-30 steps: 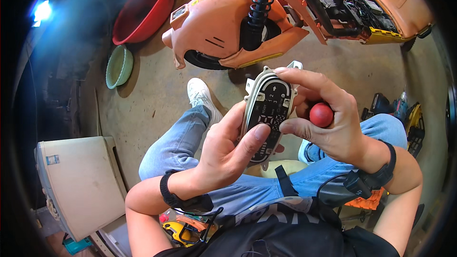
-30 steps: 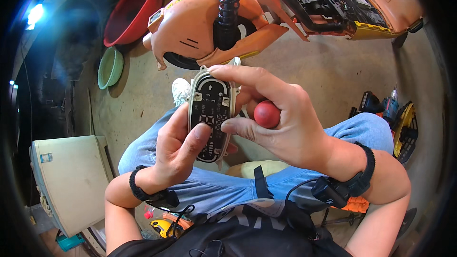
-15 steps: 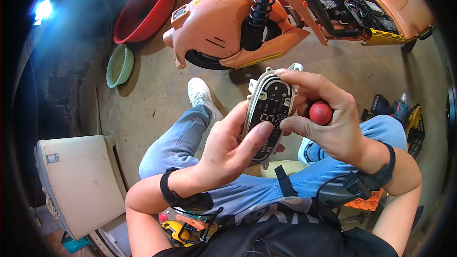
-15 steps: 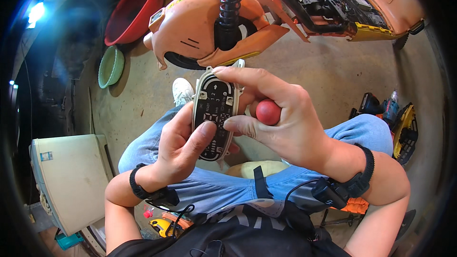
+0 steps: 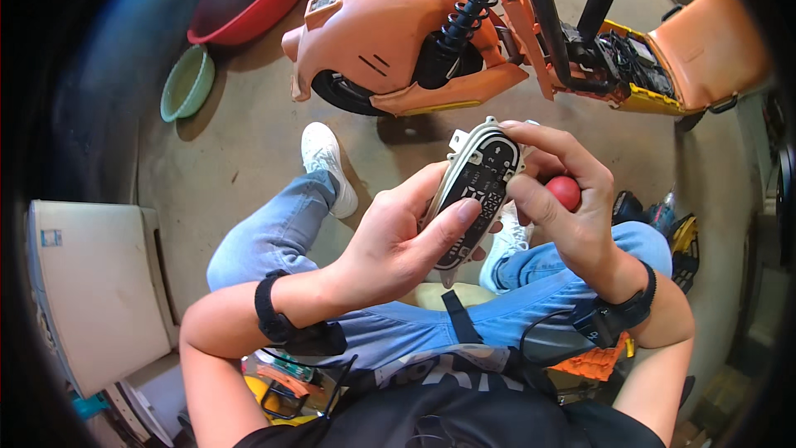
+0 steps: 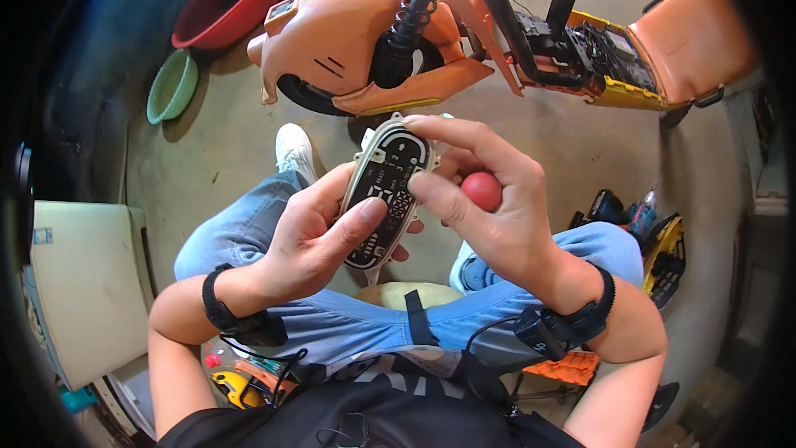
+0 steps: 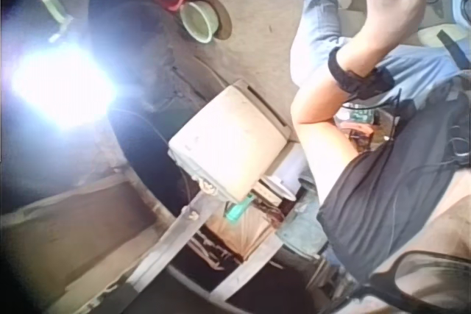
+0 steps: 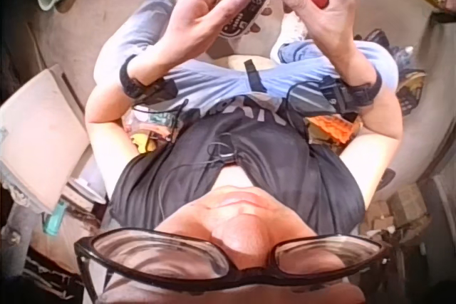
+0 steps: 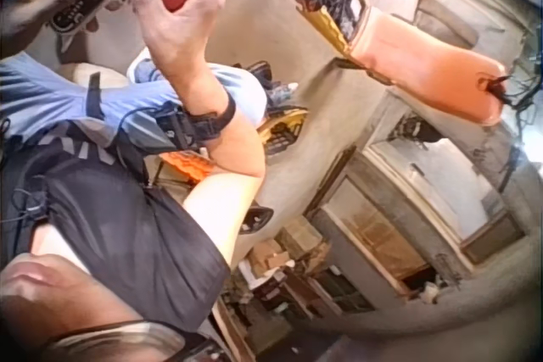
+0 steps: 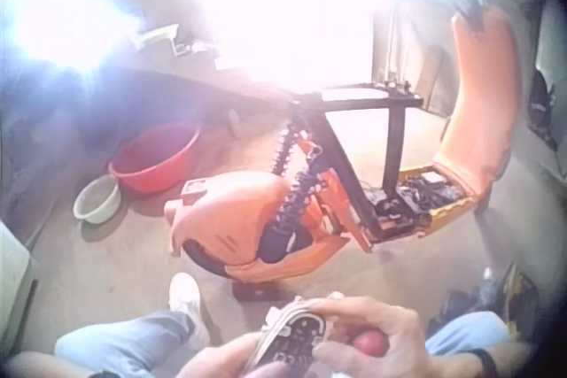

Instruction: Disassembling and inspecting the digital display panel of an electric scooter using a screwdriver.

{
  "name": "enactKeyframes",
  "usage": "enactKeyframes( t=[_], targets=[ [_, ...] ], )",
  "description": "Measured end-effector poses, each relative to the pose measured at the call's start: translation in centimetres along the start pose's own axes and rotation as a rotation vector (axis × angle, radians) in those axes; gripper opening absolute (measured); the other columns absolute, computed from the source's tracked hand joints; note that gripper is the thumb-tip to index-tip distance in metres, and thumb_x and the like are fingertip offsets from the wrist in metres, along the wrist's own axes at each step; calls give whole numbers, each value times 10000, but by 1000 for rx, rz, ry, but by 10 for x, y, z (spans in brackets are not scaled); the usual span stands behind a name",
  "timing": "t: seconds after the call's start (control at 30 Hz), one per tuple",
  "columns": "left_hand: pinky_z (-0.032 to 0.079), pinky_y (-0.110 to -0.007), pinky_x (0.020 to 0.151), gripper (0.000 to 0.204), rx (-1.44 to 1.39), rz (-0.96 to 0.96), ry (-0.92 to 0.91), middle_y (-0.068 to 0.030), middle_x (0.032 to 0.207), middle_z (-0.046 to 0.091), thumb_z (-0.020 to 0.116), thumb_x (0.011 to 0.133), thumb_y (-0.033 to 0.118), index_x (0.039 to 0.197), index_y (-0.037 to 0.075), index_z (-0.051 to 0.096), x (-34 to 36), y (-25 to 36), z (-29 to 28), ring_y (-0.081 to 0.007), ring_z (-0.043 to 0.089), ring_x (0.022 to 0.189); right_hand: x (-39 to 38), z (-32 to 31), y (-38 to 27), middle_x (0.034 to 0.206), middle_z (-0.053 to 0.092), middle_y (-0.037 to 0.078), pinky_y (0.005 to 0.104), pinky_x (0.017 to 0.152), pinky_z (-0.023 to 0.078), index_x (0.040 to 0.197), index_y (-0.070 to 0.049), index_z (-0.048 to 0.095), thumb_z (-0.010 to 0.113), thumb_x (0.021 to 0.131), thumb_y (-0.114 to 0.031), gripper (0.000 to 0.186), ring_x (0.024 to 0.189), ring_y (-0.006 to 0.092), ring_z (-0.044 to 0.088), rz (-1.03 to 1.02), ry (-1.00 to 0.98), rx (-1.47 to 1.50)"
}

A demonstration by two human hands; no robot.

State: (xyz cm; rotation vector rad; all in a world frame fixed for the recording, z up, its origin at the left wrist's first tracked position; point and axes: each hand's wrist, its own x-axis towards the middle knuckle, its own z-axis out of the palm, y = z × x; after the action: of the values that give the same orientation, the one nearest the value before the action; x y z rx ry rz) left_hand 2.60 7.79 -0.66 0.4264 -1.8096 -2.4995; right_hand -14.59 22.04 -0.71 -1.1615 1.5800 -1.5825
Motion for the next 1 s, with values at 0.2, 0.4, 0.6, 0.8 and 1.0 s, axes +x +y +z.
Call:
enactKeyframes(
  t=[0.2,0.4,0.6,0.8,1.0],
  targets=[
    [595,-290,838,424,41,4,-4,-103,1245,620,505,1068,225,1401,-29,442,-2,-6,-5,-134,648,1074,-3,8,-3,829,680,37,213,593,490,1286,-13,637,631,977,-62,313,693,64,602,160,74,97],
    [546,-255,772,335,31,127,116,-61,1058,678,536,1055,184,1317,-25,519,-1,-10,-11,-83,633,902,0,8,-4,783,617,3,187,610,458,1400,-19,522,678,945,-75,485,706,50,578,116,147,1],
    [560,-269,714,295,-133,271,414,-75,983,686,541,1053,271,1176,5,571,17,-4,-43,-138,690,794,21,0,1,899,547,5,229,768,457,1334,11,503,634,935,-20,421,843,90,527,61,168,-6],
    [560,-272,717,285,-108,298,550,-56,952,675,504,1063,281,1108,15,598,22,-2,-56,-132,685,784,48,11,63,1221,640,127,285,909,505,1192,-18,508,573,1012,-77,201,1139,180,609,290,-121,-209],
    [558,-290,643,270,14,411,610,-71,911,669,497,1047,239,1066,-11,598,29,-4,-63,-136,691,775,48,32,150,782,678,107,350,664,521,1134,-6,538,635,986,-227,283,746,213,711,31,-389,-774]
  ],
)
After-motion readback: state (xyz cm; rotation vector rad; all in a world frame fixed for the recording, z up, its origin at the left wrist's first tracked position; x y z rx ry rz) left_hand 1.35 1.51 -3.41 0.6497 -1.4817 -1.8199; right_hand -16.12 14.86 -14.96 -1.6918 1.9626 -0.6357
